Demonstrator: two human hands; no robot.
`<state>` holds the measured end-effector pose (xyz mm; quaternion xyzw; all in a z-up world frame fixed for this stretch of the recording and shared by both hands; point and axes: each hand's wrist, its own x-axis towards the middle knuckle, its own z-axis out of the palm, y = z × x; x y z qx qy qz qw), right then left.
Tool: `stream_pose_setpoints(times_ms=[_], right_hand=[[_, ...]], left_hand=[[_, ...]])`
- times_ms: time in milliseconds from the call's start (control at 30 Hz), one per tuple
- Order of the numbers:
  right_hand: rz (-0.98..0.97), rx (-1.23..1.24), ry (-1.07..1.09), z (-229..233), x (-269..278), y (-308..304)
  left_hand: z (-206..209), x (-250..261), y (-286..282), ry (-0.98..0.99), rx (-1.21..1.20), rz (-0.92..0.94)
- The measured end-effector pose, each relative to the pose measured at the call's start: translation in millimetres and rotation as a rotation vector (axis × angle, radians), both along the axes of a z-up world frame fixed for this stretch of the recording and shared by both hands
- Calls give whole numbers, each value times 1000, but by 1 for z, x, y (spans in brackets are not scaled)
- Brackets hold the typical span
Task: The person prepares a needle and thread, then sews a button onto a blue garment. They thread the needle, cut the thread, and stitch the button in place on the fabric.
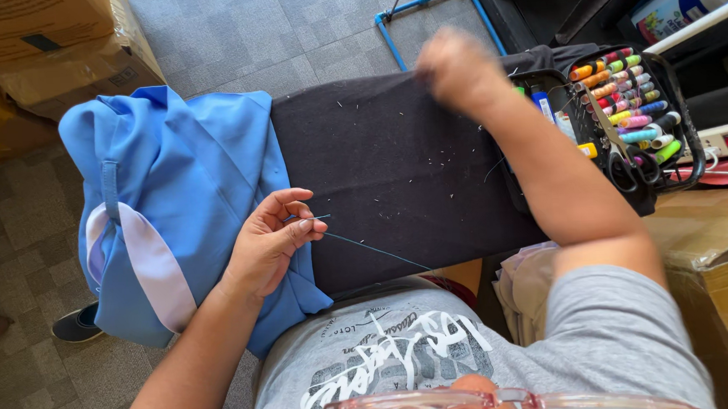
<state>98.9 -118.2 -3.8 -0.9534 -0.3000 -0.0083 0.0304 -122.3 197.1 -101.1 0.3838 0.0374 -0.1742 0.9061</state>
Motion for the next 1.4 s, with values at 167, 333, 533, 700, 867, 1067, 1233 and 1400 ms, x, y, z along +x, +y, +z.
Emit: stream_pose_setpoints(times_ms=[167,333,533,700,867,1067,1233,1400], right_hand=[[257,154,-354,-16,3,7],[-35,193,486,-30,-4,16],[-3,-70,178,-21,24,22],[355,166,-421,-27,35,48],[167,334,505,-55,21,84],[106,-26,-116,-67,49,89],[262,-33,-932,-46,46,69],[151,264,426,-41,18,69]], left_hand=[[1,2,0,13,22,2],[4,1,0,25,11,-3],[2,0,0,7,-15,-5],[0,0,2,-3,-51,-9],[0,2,2,-11,-39,-18],[0,-2,2,-1,-63,-24],[3,-2,5,4,-64,-26],[2,-2,4,7,-36,-39]])
